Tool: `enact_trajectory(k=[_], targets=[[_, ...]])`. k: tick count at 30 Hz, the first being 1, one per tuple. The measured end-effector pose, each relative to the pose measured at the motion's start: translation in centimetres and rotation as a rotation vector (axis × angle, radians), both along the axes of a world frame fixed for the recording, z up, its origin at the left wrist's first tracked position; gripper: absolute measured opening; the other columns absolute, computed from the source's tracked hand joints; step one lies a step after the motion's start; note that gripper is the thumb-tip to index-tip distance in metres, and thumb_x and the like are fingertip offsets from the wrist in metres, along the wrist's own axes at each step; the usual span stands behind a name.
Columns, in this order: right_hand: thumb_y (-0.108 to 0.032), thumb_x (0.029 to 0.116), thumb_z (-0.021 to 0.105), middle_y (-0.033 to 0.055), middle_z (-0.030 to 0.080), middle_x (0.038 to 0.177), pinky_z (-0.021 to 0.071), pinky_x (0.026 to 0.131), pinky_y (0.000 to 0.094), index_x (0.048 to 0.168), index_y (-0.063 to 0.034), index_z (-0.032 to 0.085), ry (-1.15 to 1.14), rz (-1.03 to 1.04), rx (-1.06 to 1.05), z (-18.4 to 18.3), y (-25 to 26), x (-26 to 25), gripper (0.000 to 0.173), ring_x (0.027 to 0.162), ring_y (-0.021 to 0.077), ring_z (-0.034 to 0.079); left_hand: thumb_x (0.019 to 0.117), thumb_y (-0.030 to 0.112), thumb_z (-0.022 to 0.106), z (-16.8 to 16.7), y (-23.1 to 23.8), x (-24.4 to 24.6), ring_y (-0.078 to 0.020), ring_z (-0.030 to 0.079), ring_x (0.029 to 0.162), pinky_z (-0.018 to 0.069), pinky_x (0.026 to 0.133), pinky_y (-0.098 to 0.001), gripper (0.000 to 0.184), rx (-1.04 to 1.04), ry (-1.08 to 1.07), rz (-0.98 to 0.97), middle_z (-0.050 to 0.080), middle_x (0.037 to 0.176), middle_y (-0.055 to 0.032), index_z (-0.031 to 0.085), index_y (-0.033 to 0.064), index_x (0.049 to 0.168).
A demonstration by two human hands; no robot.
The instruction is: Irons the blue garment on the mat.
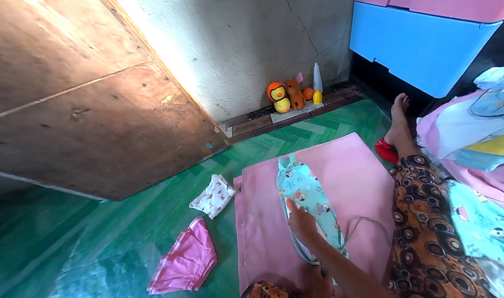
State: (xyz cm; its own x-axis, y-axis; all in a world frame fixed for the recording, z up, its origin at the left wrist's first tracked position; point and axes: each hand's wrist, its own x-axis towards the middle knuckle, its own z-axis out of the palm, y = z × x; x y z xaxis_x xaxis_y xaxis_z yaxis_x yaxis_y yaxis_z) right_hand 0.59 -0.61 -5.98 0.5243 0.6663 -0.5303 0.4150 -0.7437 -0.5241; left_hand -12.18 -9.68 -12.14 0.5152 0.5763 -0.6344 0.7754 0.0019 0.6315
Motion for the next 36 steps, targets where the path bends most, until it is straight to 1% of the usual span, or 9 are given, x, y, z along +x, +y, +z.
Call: enact_trajectory(k=[2, 4, 8, 12, 17, 25, 31, 33, 36], targets=[[-0.025, 0.1091, 0.046, 0.0249, 0.061, 0.135, 0.0545, 0.094, 0.0569, 0.165, -0.0256, 0.026, -0.002, 0.004, 0.003, 0.1, -0.5, -0.1, 0.059, 0.114, 0.0428, 0.066, 0.1033, 0.015, 0.056, 0.0, 0.0, 0.0, -0.0293, 0.066, 0.086, 0.0525, 0.084, -0.0477, 0.027, 0.017, 0.01, -0.015, 0.068, 0.092, -0.0215, 0.067, -0.0094, 0.107], [-0.026, 0.1093, 0.046, 0.0247, 0.061, 0.135, 0.055, 0.093, 0.0568, 0.165, -0.0255, 0.025, -0.015, 0.017, -0.007, 0.2, -1.0, -0.2, 0.059, 0.112, 0.0428, 0.067, 0.1025, 0.013, 0.056, -0.3, 0.1, 0.0, -0.0293, 0.066, 0.086, 0.0531, 0.084, -0.0476, 0.026, 0.001, 0.027, -0.022, 0.068, 0.093, -0.0217, 0.067, -0.0094, 0.109], [-0.028, 0.1103, 0.044, 0.0254, 0.06, 0.136, 0.0542, 0.094, 0.0579, 0.165, -0.025, 0.025, -0.018, 0.024, -0.022, 0.5, -1.9, 0.3, 0.058, 0.114, 0.044, 0.067, 0.1042, 0.013, 0.051, -1.4, 0.3, 0.0, -0.0222, 0.065, 0.072, 0.0552, 0.074, -0.0407, 0.027, -0.046, 0.036, -0.013, 0.067, 0.084, -0.0169, 0.067, -0.0087, 0.107], [-0.029, 0.1112, 0.041, 0.0241, 0.062, 0.134, 0.0545, 0.094, 0.0565, 0.164, -0.024, 0.027, -0.041, 0.015, -0.022, 0.2, -2.2, 1.4, 0.055, 0.114, 0.0426, 0.067, 0.1057, 0.02, 0.053, -2.0, 0.3, 0.0, -0.0261, 0.066, 0.075, 0.0554, 0.076, -0.0441, 0.032, -0.02, 0.039, -0.033, 0.067, 0.086, -0.0195, 0.067, -0.009, 0.105], [-0.029, 0.1113, 0.04, 0.0233, 0.063, 0.133, 0.0531, 0.096, 0.0555, 0.164, -0.0235, 0.028, -0.051, -0.005, -0.014, 0.5, -1.8, 3.3, 0.054, 0.117, 0.0417, 0.066, 0.1069, 0.025, 0.054, -1.4, 0.5, 0.2, -0.0288, 0.068, 0.081, 0.0554, 0.081, -0.0467, 0.036, -0.049, 0.089, -0.041, 0.069, 0.092, -0.0208, 0.067, -0.0081, 0.11], [-0.028, 0.1108, 0.041, 0.0229, 0.064, 0.132, 0.0538, 0.096, 0.0549, 0.163, -0.0223, 0.029, -0.078, -0.025, -0.007, 0.7, 0.2, 6.6, 0.054, 0.118, 0.0406, 0.066, 0.1068, 0.023, 0.054, -1.1, 0.3, 0.2, -0.0258, 0.065, 0.075, 0.0546, 0.076, -0.0444, 0.035, -0.068, 0.05, -0.002, 0.066, 0.085, -0.0188, 0.066, -0.009, 0.106], [-0.027, 0.1106, 0.042, 0.022, 0.064, 0.132, 0.0525, 0.098, 0.0551, 0.163, -0.0213, 0.029, -0.087, -0.015, -0.009, 1.0, 1.7, 8.9, 0.054, 0.121, 0.0396, 0.065, 0.1071, 0.026, 0.054, -0.9, 0.4, 0.4, -0.0342, 0.068, 0.089, 0.0543, 0.086, -0.051, 0.039, -0.074, 0.085, -0.017, 0.068, 0.099, -0.0257, 0.066, -0.0102, 0.115], [-0.027, 0.1106, 0.041, 0.022, 0.065, 0.131, 0.0528, 0.097, 0.0556, 0.162, -0.0201, 0.031, -0.102, -0.024, -0.006, 1.1, 2.0, 9.7, 0.052, 0.121, 0.0396, 0.065, 0.1069, 0.024, 0.054, -0.9, 0.4, 0.3, -0.0313, 0.068, 0.083, 0.0556, 0.082, -0.0486, 0.037, -0.055, 0.065, -0.022, 0.069, 0.094, -0.0236, 0.067, -0.0096, 0.112], [-0.026, 0.1106, 0.041, 0.0224, 0.065, 0.132, 0.0532, 0.096, 0.0556, 0.161, -0.0194, 0.03, -0.11, -0.042, -0.014, 1.0, 2.5, 10.8, 0.052, 0.121, 0.0399, 0.065, 0.1066, 0.023, 0.054, -0.9, 0.4, 0.3, -0.0298, 0.067, 0.081, 0.0553, 0.081, -0.0475, 0.035, -0.061, 0.042, -0.008, 0.068, 0.092, -0.0224, 0.067, -0.0097, 0.11]])
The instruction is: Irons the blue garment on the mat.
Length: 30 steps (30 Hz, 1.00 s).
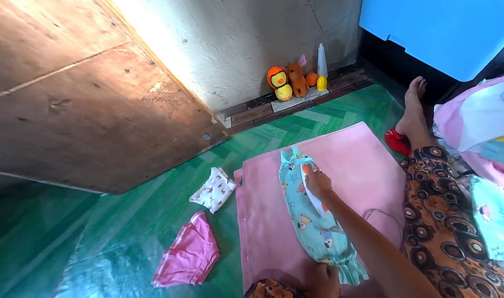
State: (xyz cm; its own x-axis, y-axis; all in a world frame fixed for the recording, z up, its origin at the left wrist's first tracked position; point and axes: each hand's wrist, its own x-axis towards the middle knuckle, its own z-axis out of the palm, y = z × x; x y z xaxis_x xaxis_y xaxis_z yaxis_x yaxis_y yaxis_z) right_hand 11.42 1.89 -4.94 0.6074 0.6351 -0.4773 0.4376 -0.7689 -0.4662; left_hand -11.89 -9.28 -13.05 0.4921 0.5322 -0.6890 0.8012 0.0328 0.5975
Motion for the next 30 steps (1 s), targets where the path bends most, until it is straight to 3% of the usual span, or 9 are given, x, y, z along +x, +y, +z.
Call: enact_trajectory(k=[5, 10, 16, 19, 25, 30], targets=[[-0.026, 0.1109, 0.04, 0.021, 0.065, 0.133, 0.0532, 0.097, 0.0551, 0.162, -0.0204, 0.03, 0.014, -0.054, -0.001, -0.1, -0.3, 0.9, 0.052, 0.122, 0.039, 0.065, 0.1072, 0.022, 0.054, -0.1, 0.0, 0.1, -0.0295, 0.067, 0.081, 0.0549, 0.081, -0.0466, 0.035, -0.012, 0.004, 0.011, 0.067, 0.093, -0.0227, 0.066, -0.0099, 0.112], [-0.027, 0.1113, 0.04, 0.0205, 0.064, 0.134, 0.0534, 0.097, 0.0536, 0.163, -0.0218, 0.026, 0.016, -0.076, -0.013, -0.4, -1.8, 0.8, 0.054, 0.122, 0.0381, 0.065, 0.1074, 0.019, 0.053, -0.1, -0.2, 0.2, -0.0222, 0.064, 0.07, 0.0553, 0.071, -0.0388, 0.032, -0.024, -0.026, 0.041, 0.065, 0.085, -0.0185, 0.065, -0.0105, 0.11], [-0.028, 0.1109, 0.042, 0.0234, 0.064, 0.132, 0.0533, 0.097, 0.0548, 0.164, -0.0204, 0.025, 0.014, -0.05, 0.005, -1.0, -4.5, 0.1, 0.056, 0.12, 0.0406, 0.065, 0.1073, 0.022, 0.053, -0.6, -0.2, 0.0, -0.0249, 0.065, 0.072, 0.0557, 0.074, -0.0424, 0.035, -0.01, -0.009, 0.026, 0.066, 0.085, -0.0191, 0.065, -0.0101, 0.11], [-0.029, 0.1113, 0.041, 0.0229, 0.064, 0.133, 0.0532, 0.097, 0.0552, 0.163, -0.0193, 0.027, 0.022, 0.004, -0.002, -1.1, -5.7, -0.2, 0.055, 0.12, 0.0406, 0.065, 0.1078, 0.022, 0.052, -0.7, -0.2, 0.0, -0.0187, 0.062, 0.065, 0.0548, 0.067, -0.036, 0.033, -0.014, -0.021, 0.031, 0.064, 0.08, -0.0146, 0.064, -0.0093, 0.11], [-0.029, 0.111, 0.043, 0.0233, 0.064, 0.132, 0.0533, 0.096, 0.0552, 0.162, -0.0204, 0.031, 0.02, 0.093, 0.019, -1.6, -7.8, -0.7, 0.053, 0.118, 0.0412, 0.066, 0.1073, 0.022, 0.054, -0.5, -0.1, -0.1, -0.0231, 0.064, 0.07, 0.0559, 0.072, -0.0404, 0.034, 0.002, -0.023, 0.01, 0.066, 0.085, -0.0183, 0.066, -0.0095, 0.109], [-0.031, 0.1115, 0.041, 0.0223, 0.064, 0.132, 0.0543, 0.095, 0.0534, 0.163, -0.022, 0.03, -0.001, 0.047, -0.028, -1.2, -8.7, -1.5, 0.053, 0.116, 0.0403, 0.067, 0.1075, 0.022, 0.053, -0.1, 0.0, 0.0, -0.0249, 0.066, 0.074, 0.0564, 0.075, -0.0422, 0.034, -0.009, -0.015, 0.013, 0.067, 0.088, -0.0197, 0.066, -0.01, 0.109]])
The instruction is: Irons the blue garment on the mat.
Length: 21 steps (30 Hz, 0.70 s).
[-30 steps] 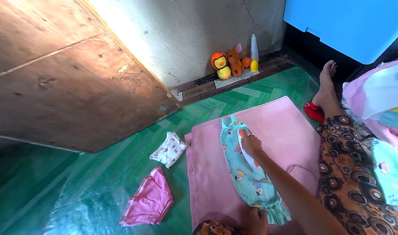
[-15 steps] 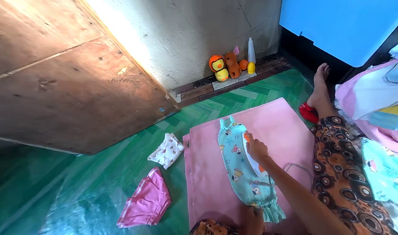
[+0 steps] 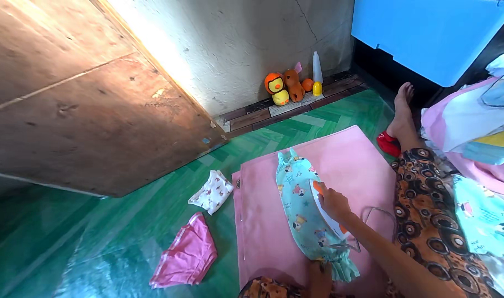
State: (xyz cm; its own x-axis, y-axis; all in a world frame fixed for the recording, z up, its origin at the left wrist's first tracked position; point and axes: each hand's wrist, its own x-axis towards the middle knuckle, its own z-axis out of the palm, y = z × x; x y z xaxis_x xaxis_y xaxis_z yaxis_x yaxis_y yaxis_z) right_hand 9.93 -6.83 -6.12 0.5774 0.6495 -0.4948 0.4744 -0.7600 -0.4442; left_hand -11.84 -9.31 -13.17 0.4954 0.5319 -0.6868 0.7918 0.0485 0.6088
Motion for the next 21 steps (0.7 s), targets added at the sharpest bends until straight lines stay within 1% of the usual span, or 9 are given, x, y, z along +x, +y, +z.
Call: enact_trajectory(k=[6, 10, 15, 19, 21], targets=[[-0.029, 0.1114, 0.041, 0.0226, 0.065, 0.13, 0.0537, 0.095, 0.0543, 0.162, -0.0201, 0.031, 0.014, -0.001, 0.022, 0.0, 0.2, 0.7, 0.053, 0.117, 0.0407, 0.067, 0.1078, 0.022, 0.052, 0.3, -0.1, 0.2, -0.023, 0.066, 0.072, 0.0563, 0.074, -0.0403, 0.034, 0.003, 0.022, -0.016, 0.067, 0.087, -0.0183, 0.066, -0.0094, 0.109], [-0.029, 0.1107, 0.042, 0.0222, 0.065, 0.132, 0.0526, 0.098, 0.0553, 0.162, -0.0218, 0.031, 0.026, 0.048, 0.053, -0.6, 0.7, 2.3, 0.053, 0.12, 0.0404, 0.065, 0.1076, 0.023, 0.053, 0.3, 0.0, 0.1, -0.0237, 0.066, 0.073, 0.0563, 0.075, -0.0413, 0.035, 0.018, 0.032, -0.032, 0.067, 0.087, -0.0183, 0.066, -0.0089, 0.109], [-0.028, 0.1096, 0.044, 0.022, 0.066, 0.128, 0.0516, 0.098, 0.0582, 0.161, -0.0213, 0.032, 0.018, 0.12, 0.067, -0.9, 1.5, 4.2, 0.054, 0.12, 0.0412, 0.065, 0.1078, 0.026, 0.052, 0.5, 0.2, 0.3, -0.0299, 0.068, 0.081, 0.0554, 0.081, -0.048, 0.038, 0.019, 0.088, -0.055, 0.068, 0.091, -0.0217, 0.067, -0.0093, 0.109], [-0.027, 0.1094, 0.044, 0.022, 0.066, 0.13, 0.0513, 0.099, 0.0581, 0.162, -0.0226, 0.03, 0.008, 0.147, 0.069, -1.0, 2.3, 5.1, 0.055, 0.121, 0.041, 0.065, 0.1076, 0.026, 0.052, 0.3, 0.2, 0.1, -0.0253, 0.066, 0.074, 0.0557, 0.076, -0.0439, 0.036, 0.018, 0.075, -0.043, 0.067, 0.085, -0.0175, 0.067, -0.0079, 0.107], [-0.027, 0.1095, 0.044, 0.022, 0.065, 0.131, 0.0508, 0.099, 0.0584, 0.163, -0.023, 0.03, 0.009, 0.152, 0.067, -0.8, 2.6, 5.5, 0.055, 0.122, 0.0414, 0.064, 0.1077, 0.025, 0.052, 0.4, 0.2, 0.2, -0.0266, 0.067, 0.077, 0.0556, 0.078, -0.0447, 0.036, 0.018, 0.084, -0.043, 0.067, 0.087, -0.0187, 0.067, -0.0083, 0.106]])
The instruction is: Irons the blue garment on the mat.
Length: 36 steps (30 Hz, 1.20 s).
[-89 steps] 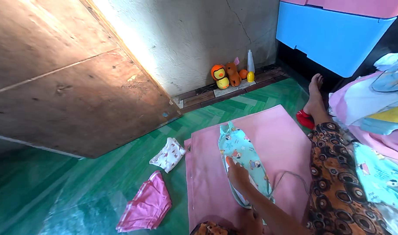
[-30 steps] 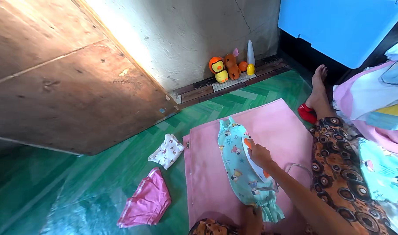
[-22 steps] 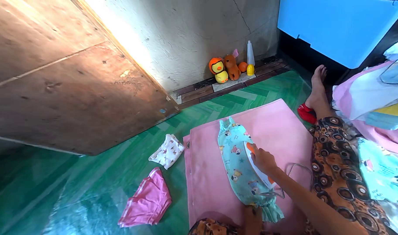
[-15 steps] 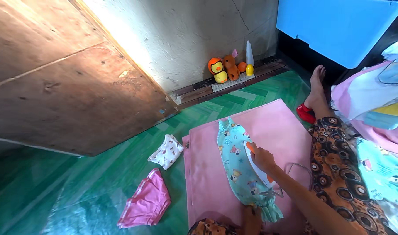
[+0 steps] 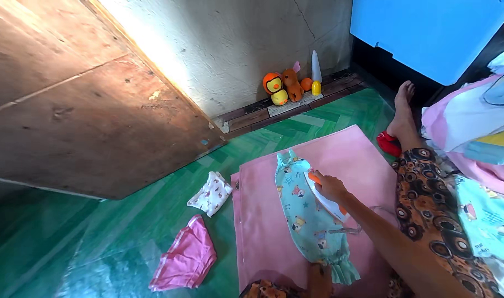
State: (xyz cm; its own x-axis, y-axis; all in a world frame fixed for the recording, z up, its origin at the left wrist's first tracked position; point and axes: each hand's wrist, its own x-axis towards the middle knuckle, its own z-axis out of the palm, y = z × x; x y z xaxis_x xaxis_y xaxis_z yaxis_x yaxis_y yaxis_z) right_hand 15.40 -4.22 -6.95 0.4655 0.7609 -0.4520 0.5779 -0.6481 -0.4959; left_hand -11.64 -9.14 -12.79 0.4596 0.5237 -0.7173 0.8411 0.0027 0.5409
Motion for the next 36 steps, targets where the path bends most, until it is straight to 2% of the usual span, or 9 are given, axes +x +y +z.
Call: enact_trajectory(k=[6, 16, 21, 25, 30, 36], targets=[[-0.027, 0.1088, 0.046, 0.022, 0.067, 0.127, 0.0515, 0.098, 0.0574, 0.16, -0.0218, 0.033, -0.011, 0.001, 0.025, -0.1, 1.0, 0.9, 0.053, 0.12, 0.0415, 0.065, 0.1072, 0.027, 0.053, 0.1, 0.1, 0.0, -0.0335, 0.068, 0.087, 0.0543, 0.085, -0.0507, 0.039, 0.019, 0.008, -0.03, 0.068, 0.094, -0.0239, 0.067, -0.0097, 0.108], [-0.026, 0.1088, 0.045, 0.0214, 0.067, 0.127, 0.0515, 0.097, 0.0579, 0.16, -0.0228, 0.034, -0.013, -0.019, 0.025, 0.1, 2.4, 1.8, 0.052, 0.119, 0.0411, 0.065, 0.1068, 0.026, 0.054, -0.1, 0.1, -0.1, -0.0308, 0.067, 0.082, 0.0549, 0.082, -0.0485, 0.038, 0.023, -0.009, -0.021, 0.068, 0.09, -0.0218, 0.068, -0.0093, 0.104], [-0.026, 0.109, 0.044, 0.0211, 0.068, 0.127, 0.0514, 0.097, 0.0579, 0.16, -0.0227, 0.033, -0.024, -0.025, 0.022, 0.1, 3.0, 2.2, 0.052, 0.12, 0.041, 0.065, 0.1067, 0.026, 0.055, 0.1, 0.1, 0.0, -0.0337, 0.067, 0.089, 0.0531, 0.086, -0.0512, 0.038, 0.025, -0.011, -0.021, 0.068, 0.094, -0.0241, 0.068, -0.01, 0.105], [-0.027, 0.109, 0.045, 0.0217, 0.067, 0.127, 0.0511, 0.097, 0.0587, 0.16, -0.0223, 0.033, -0.033, -0.042, 0.028, 0.3, 3.5, 2.2, 0.053, 0.12, 0.0417, 0.065, 0.1076, 0.026, 0.053, 0.1, 0.1, 0.0, -0.0302, 0.069, 0.081, 0.0563, 0.081, -0.0482, 0.038, -0.005, -0.006, 0.008, 0.068, 0.091, -0.0216, 0.067, -0.0092, 0.107], [-0.027, 0.1094, 0.045, 0.0223, 0.067, 0.128, 0.0506, 0.099, 0.0584, 0.161, -0.0221, 0.032, -0.021, -0.049, 0.027, 0.2, 3.4, 2.2, 0.054, 0.121, 0.0419, 0.064, 0.1079, 0.027, 0.052, -0.1, 0.1, 0.0, -0.0293, 0.068, 0.08, 0.0561, 0.08, -0.0476, 0.038, -0.008, 0.005, 0.01, 0.068, 0.09, -0.0205, 0.067, -0.0081, 0.106], [-0.029, 0.1099, 0.044, 0.0225, 0.067, 0.128, 0.0505, 0.099, 0.0586, 0.162, -0.0221, 0.031, -0.012, -0.015, 0.02, 0.1, 2.5, 1.6, 0.054, 0.121, 0.042, 0.064, 0.1073, 0.027, 0.053, -0.1, 0.1, 0.1, -0.0315, 0.069, 0.086, 0.0556, 0.084, -0.0494, 0.038, 0.006, 0.002, 0.01, 0.069, 0.094, -0.0225, 0.068, -0.0085, 0.107]])
